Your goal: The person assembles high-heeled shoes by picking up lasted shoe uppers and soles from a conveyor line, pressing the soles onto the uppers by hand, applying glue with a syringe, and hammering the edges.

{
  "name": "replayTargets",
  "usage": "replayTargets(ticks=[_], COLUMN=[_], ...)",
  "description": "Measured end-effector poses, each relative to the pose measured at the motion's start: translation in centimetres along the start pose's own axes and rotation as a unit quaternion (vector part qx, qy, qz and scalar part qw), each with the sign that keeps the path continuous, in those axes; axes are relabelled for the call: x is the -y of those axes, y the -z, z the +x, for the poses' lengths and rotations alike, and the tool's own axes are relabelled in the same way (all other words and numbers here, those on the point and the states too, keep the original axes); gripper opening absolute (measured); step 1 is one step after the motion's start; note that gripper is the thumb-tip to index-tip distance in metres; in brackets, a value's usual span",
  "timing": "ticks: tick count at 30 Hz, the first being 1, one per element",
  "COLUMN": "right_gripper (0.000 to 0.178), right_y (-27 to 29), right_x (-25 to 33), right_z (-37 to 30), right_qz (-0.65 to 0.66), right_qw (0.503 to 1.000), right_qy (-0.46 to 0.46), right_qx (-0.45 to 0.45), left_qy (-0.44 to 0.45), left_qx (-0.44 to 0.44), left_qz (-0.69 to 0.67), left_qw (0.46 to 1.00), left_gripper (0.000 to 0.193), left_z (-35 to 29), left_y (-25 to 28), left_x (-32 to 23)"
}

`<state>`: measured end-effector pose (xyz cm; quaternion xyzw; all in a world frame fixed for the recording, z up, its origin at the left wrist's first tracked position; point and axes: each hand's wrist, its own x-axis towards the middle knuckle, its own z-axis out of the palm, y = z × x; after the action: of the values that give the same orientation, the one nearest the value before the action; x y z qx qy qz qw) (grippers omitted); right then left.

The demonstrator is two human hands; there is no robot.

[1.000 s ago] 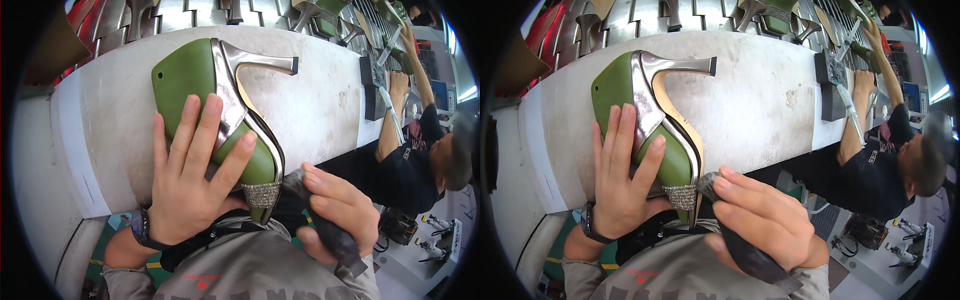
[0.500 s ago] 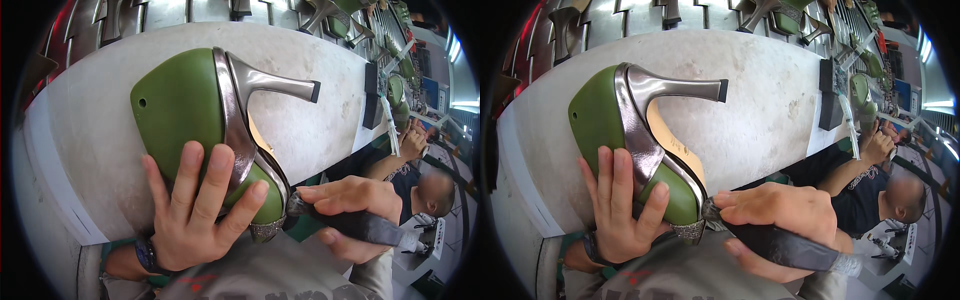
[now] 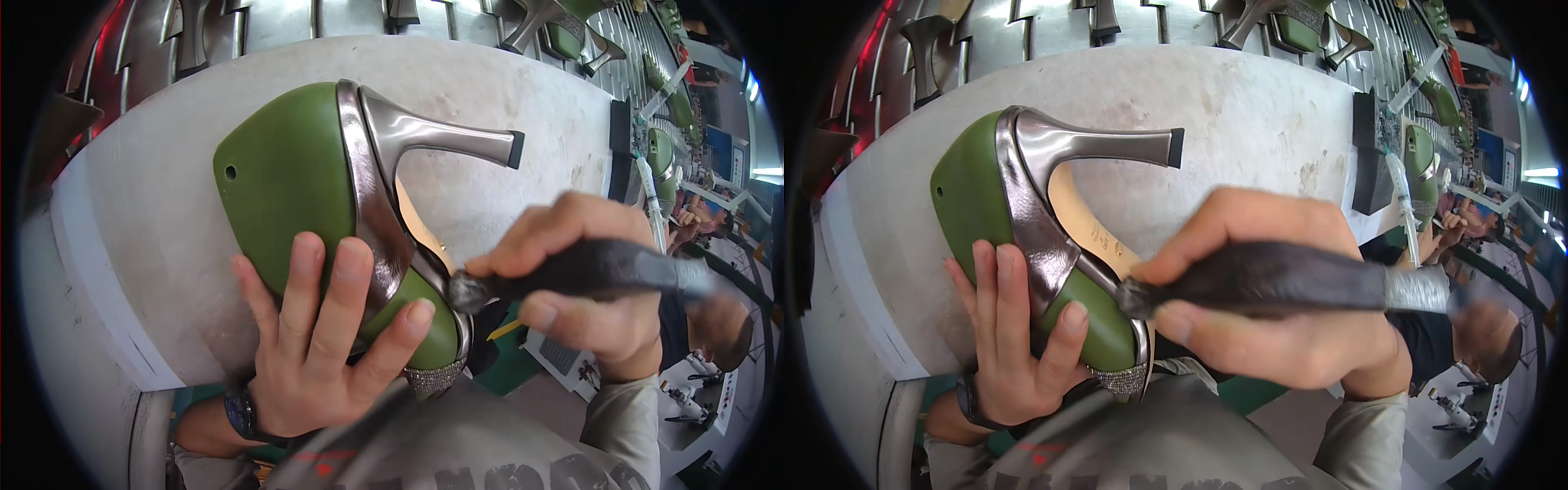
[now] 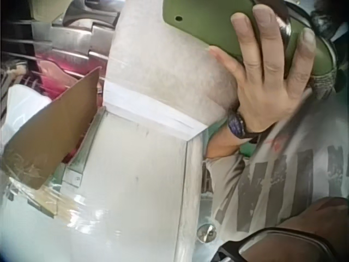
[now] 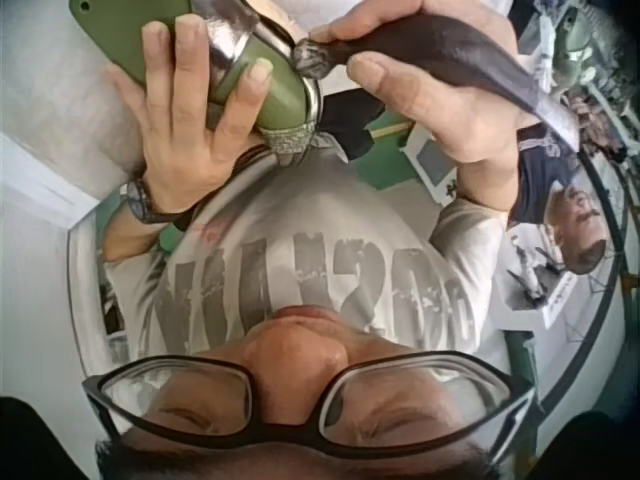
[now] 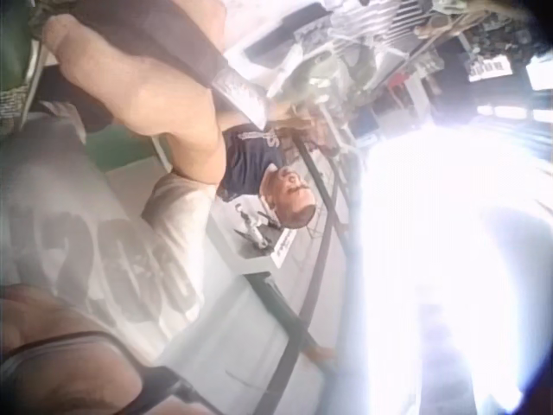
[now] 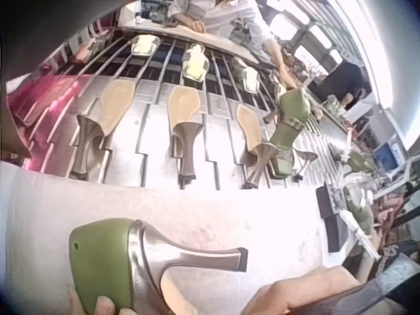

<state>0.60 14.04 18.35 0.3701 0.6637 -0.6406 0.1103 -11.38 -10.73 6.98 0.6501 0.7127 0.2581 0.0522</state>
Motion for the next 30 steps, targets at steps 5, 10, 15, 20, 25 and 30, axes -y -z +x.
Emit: replayTargets(ticks=[5,10,15,20,25,30], right_gripper=[0.031,0.031,0.04,0.039,0.033,0.034], right_y=[-2.7,-4.0,-1.4,-1.9,-3.6,-3.1], right_x=[-0.4,-3.2,-2.7,-2.3,-3.2,-2.2], right_z=[2.0,3.0,1.0,2.2,2.8,4.0], right_qz=[0.039,0.084,0.144,0.131,0.177,0.171], right_qw=[0.996,0.944,0.899,0.951,0.923,0.92], right_qy=[0.073,0.301,0.369,0.244,0.274,0.287], right_qx=[-0.019,-0.11,-0.186,-0.14,-0.204,-0.205], left_qy=[0.034,0.015,0.072,0.114,0.106,0.108], left_qx=[-0.009,0.01,-0.181,-0.216,-0.208,-0.203], left_qz=[-0.019,-0.063,-0.147,-0.199,-0.168,-0.175], left_qw=[0.999,0.998,0.97,0.949,0.958,0.957], left_gripper=[0.056,0.077,0.042,0.033,0.032,0.033], left_z=[0.9,2.9,7.8,9.3,9.2,9.5], left_y=[1.0,3.9,2.5,-0.1,0.1,0.1], left_x=[-0.6,1.2,5.0,5.2,5.1,4.9])
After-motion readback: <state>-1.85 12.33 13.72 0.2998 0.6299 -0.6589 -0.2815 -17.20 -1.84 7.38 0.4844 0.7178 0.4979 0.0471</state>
